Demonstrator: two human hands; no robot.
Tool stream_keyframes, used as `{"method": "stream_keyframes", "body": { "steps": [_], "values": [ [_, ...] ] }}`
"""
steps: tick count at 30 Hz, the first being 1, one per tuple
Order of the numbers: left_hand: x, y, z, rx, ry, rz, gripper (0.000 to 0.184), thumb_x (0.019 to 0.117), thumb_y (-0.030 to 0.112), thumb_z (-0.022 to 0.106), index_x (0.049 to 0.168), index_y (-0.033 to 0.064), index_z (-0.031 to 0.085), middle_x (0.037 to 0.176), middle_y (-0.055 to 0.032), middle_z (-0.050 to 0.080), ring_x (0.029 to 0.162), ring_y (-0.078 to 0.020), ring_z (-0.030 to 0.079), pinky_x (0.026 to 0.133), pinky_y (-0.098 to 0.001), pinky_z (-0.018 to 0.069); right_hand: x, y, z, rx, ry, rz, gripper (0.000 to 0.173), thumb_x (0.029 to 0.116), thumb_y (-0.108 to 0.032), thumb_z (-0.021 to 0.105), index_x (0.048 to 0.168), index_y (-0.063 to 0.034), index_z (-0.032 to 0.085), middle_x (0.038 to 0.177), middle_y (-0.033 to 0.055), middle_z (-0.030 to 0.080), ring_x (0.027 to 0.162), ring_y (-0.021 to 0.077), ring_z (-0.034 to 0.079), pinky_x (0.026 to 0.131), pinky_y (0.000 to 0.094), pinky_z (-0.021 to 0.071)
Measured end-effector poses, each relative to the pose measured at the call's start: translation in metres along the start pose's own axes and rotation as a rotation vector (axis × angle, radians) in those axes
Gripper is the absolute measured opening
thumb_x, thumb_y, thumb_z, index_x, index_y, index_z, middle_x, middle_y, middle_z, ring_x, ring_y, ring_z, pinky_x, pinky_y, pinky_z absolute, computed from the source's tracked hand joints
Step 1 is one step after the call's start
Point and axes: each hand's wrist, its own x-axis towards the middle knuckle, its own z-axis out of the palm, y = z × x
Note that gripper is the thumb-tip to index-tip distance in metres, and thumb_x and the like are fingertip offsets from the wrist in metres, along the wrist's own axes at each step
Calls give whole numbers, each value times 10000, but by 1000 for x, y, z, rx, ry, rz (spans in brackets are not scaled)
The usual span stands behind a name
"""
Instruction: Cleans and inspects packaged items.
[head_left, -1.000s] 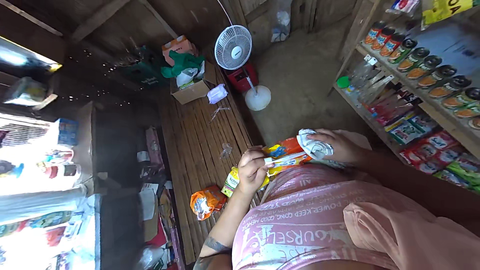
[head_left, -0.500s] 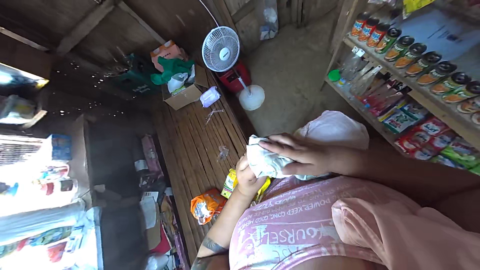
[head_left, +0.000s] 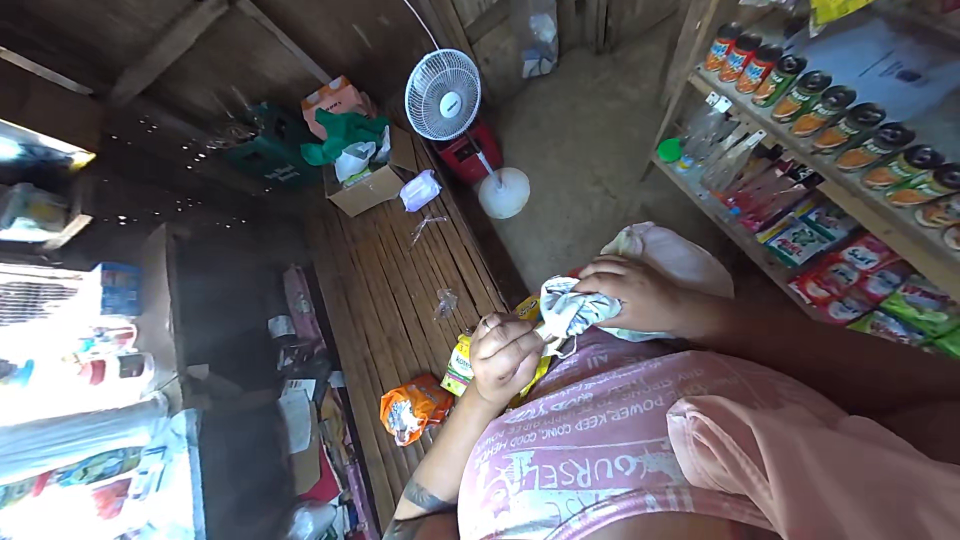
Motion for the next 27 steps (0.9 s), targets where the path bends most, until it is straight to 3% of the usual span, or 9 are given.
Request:
{"method": "stream_keyframes", "body": {
  "steps": [3,6,9,11,13,15,18,22,27],
  "values": [
    [-3,1,-1,-3,-51,58,71,975,137,660,924,94,683,934,-34,664,915,-133,624,900,-268,503,-21,21,-7,-75,-35,-10,322,750,-260,797,1019,-85,767,1015,103,745,999,287,701,911,453,563],
    [-6,3,-3,3,-43,94,62,976,142,656,923,113,666,946,-25,651,936,-136,619,924,-281,501,-41,50,-21,-219,-144,59,331,731,-205,829,1041,-99,779,1023,113,745,991,326,709,870,508,576],
    [0,11,-9,31,-50,138,61,989,159,648,935,130,652,970,-17,645,957,-143,606,946,-288,481,-57,77,-48,-346,-241,279,348,771,-132,849,1102,-89,753,1081,162,732,1044,412,688,851,612,557],
    [2,13,-9,48,-60,154,61,988,154,648,937,126,666,979,-22,659,949,-151,607,940,-294,475,-54,72,-61,-271,-143,397,402,775,-145,828,1141,-13,726,1122,232,713,1066,448,675,874,642,533],
    [0,12,-8,53,-78,134,65,988,158,644,944,124,678,983,-24,676,952,-147,618,942,-287,475,-41,48,-63,-104,12,420,524,784,-251,777,1217,31,682,1154,228,692,1059,344,672,915,518,541],
    [1,9,-3,47,-83,104,56,976,150,667,939,115,690,965,-30,684,940,-146,628,924,-288,487,-23,20,-57,90,62,291,630,774,-348,788,1288,-13,645,1202,133,682,1129,172,643,995,340,533],
    [4,8,3,53,-103,56,97,994,173,638,953,114,703,991,-20,699,969,-131,634,936,-282,483,2,-8,-30,197,-51,38,705,786,-450,827,1365,-103,625,1275,97,669,1229,196,601,1064,367,498],
    [6,8,6,74,-77,20,105,987,166,643,933,96,701,937,-30,698,907,-130,640,900,-278,493,1,-2,3,40,-148,60,452,716,-224,857,1117,-44,749,1106,125,738,1075,293,687,968,436,550],
    [-5,11,4,68,-66,28,101,982,169,653,907,102,666,860,-27,651,855,-130,611,900,-277,475,-41,45,5,-145,-176,169,356,729,-181,841,1030,-16,747,1068,141,740,1038,334,699,911,513,565]
  ]
}}
